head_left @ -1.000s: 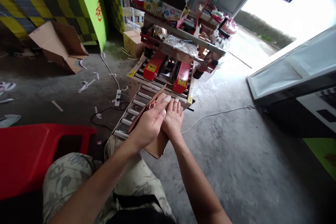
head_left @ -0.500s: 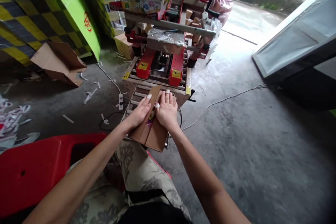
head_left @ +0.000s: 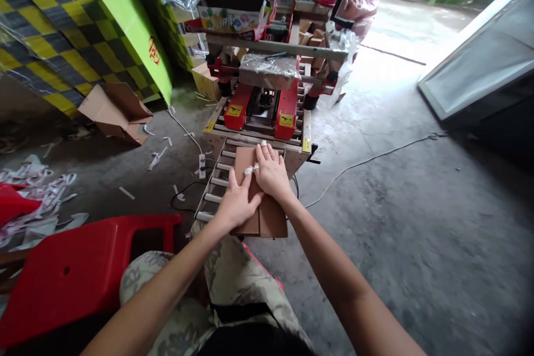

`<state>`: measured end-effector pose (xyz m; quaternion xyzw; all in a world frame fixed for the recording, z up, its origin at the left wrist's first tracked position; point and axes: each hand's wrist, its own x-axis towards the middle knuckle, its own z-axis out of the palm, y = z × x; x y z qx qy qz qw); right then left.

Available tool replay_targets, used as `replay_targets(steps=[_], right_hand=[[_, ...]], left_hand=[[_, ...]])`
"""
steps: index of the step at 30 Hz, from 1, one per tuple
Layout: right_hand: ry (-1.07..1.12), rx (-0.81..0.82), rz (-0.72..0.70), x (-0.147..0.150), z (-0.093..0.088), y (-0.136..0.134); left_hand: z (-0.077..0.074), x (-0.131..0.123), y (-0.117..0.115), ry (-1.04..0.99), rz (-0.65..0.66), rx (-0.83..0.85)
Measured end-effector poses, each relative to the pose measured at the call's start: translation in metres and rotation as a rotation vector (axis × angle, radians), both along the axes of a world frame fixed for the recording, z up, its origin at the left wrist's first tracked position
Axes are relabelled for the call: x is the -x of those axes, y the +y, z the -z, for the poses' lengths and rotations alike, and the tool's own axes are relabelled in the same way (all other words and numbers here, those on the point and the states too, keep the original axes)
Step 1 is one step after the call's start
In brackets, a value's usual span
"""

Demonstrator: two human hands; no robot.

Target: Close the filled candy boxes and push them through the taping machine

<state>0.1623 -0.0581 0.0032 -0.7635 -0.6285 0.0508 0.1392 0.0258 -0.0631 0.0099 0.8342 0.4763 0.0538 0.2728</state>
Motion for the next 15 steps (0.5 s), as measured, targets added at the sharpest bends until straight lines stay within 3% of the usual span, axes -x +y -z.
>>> replay_targets(steps=[4, 7, 9, 11, 13, 15], right_hand=[[0.094, -0.010, -0.036, -0.010, -0.002, -0.013], [0.127, -0.027, -0.180, -0.005, 0.000, -0.057], [0.065, -0.022, -0.346, 0.002, 0.000, -0.090], [0.003, -0.020, -0.423, 0.009, 0.000, -0.113], [-0.044, -0.012, -0.426, 0.016, 0.002, -0.118], [-0.079, -0.007, -0.412, 0.019, 0.005, -0.102]], left_hand=[[-0.001, -0.002, -0.015, -0.039, -0.074, 0.022], [-0.002, -0.002, -0.018, -0.060, -0.090, 0.044], [-0.001, 0.000, -0.015, -0.092, -0.094, 0.059], [0.003, 0.003, -0.008, -0.176, -0.101, 0.092], [0.008, 0.007, 0.003, -0.306, -0.092, 0.176], [0.016, 0.010, 0.014, -0.458, -0.081, 0.274]])
